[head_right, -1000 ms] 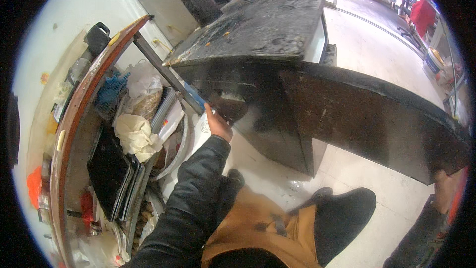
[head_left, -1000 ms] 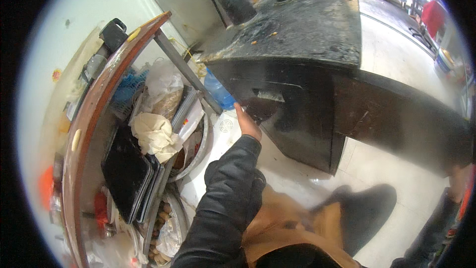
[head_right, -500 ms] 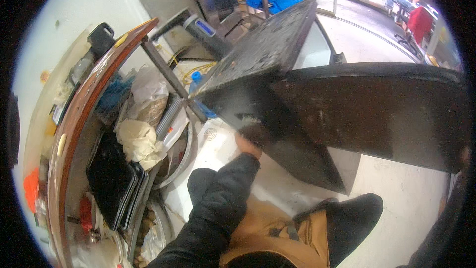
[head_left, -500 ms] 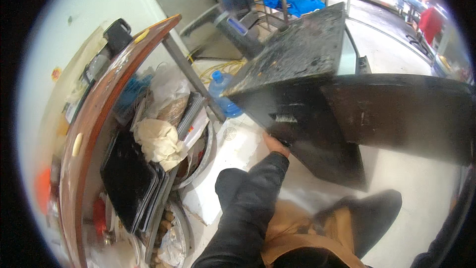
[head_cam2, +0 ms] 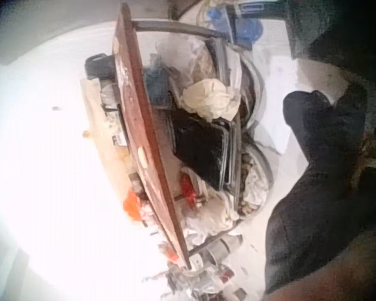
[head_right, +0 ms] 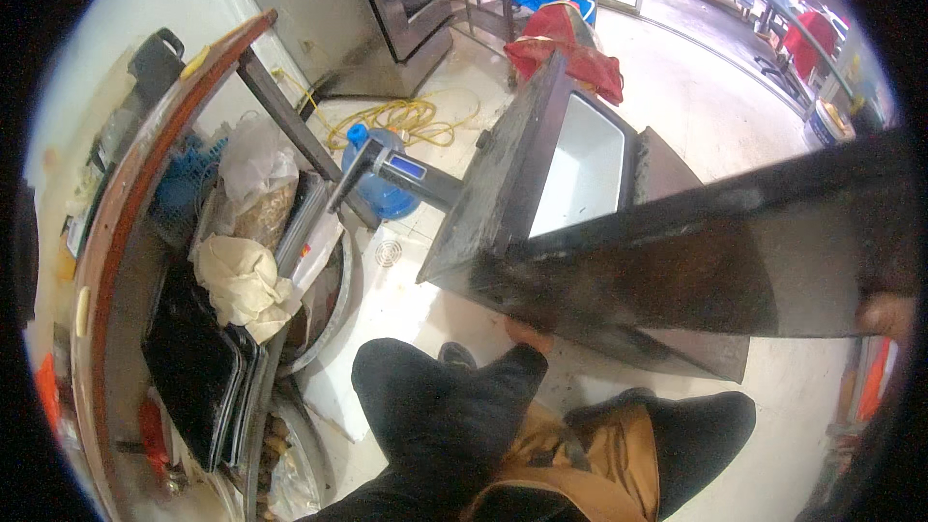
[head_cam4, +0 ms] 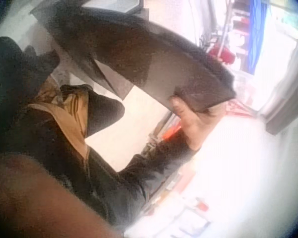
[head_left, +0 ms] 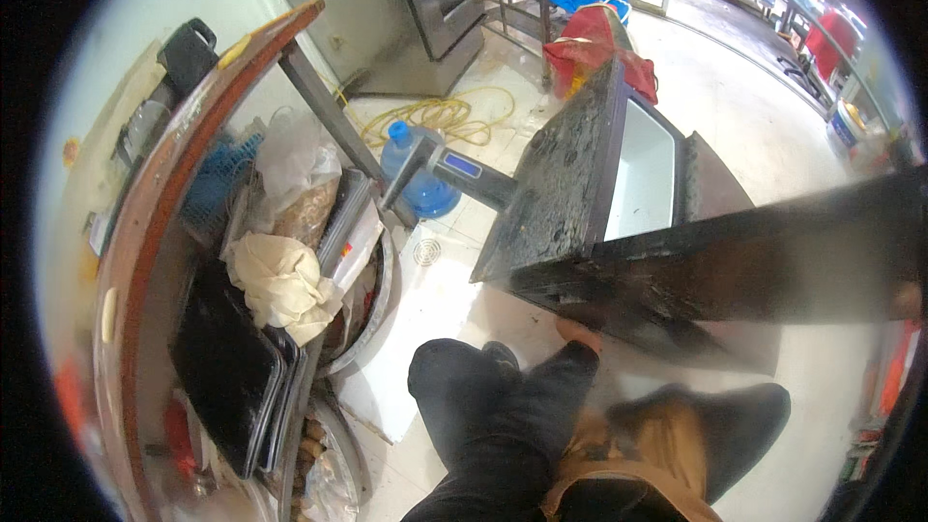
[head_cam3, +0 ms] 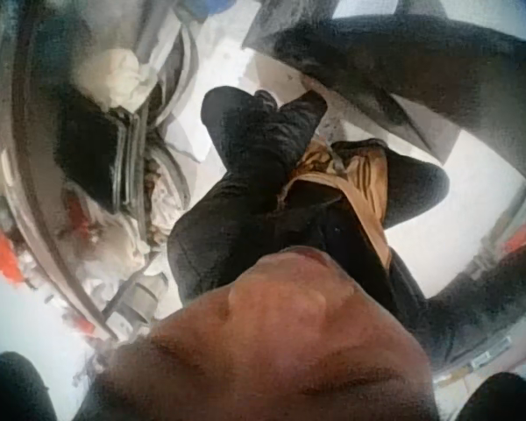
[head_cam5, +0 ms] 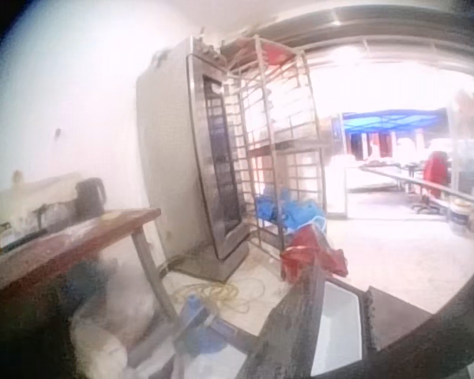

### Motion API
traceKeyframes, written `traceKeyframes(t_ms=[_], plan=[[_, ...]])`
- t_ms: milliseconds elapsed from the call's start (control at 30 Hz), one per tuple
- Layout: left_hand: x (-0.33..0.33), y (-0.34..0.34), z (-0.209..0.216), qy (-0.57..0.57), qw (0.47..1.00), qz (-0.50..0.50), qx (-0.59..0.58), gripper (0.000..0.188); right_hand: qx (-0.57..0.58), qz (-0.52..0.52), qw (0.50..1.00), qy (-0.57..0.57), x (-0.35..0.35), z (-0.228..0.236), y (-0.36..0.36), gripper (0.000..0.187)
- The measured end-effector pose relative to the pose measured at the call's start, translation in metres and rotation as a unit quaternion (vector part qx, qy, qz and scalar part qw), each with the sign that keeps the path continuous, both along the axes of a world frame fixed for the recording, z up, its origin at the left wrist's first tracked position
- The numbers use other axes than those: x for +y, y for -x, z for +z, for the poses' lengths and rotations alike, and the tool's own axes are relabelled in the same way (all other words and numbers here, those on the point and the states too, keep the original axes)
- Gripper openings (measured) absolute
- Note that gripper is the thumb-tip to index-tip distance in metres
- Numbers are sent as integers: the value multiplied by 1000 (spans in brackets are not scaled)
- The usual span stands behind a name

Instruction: The person removes the front door panel from a small black appliance, then detaches the main body frame and sets it aside. They use a screwdriver to loosen fasteners on the door and handle the components by hand.

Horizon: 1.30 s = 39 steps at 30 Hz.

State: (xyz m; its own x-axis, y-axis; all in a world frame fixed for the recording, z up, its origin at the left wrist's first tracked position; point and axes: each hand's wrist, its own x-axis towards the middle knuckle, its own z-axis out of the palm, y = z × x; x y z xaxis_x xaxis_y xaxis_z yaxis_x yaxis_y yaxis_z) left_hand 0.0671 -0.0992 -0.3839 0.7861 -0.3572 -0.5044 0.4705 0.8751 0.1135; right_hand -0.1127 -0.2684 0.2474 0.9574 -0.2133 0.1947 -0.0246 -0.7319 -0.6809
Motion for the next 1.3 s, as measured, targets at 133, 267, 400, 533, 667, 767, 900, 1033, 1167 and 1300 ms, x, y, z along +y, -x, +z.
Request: traceKeyframes(t_ms=[133,267,400,533,667,767,900,1033,1167,1300], plan=[[3,13,-14,-22,999,-32,27,50,57,120,986,101,19,-7,-45,46],[4,18,-18,-24,997,-45,50,49,129,183,942,252,30,-21,-81,51],[5,20,-23,-26,996,-55,63,48,166,86,926,329,54,-70,-90,52],[10,24,-30,-58,990,-93,93,46,143,81,925,342,76,-107,-104,43],[16,27,-36,-40,994,-72,78,45,156,100,930,319,99,-124,-115,35],[19,29,-37,-56,992,-81,77,44,163,101,942,275,111,-127,-122,32],[25,31,-38,-70,990,-95,77,43,202,125,940,243,121,-134,-129,28],[37,32,-42,-93,986,-118,74,42,243,177,933,196,124,-155,-137,24],[47,27,-45,-121,981,-138,64,40,254,201,927,190,126,-169,-136,16],[58,10,-35,-163,972,-167,36,39,232,196,933,195,131,-175,-131,15]])
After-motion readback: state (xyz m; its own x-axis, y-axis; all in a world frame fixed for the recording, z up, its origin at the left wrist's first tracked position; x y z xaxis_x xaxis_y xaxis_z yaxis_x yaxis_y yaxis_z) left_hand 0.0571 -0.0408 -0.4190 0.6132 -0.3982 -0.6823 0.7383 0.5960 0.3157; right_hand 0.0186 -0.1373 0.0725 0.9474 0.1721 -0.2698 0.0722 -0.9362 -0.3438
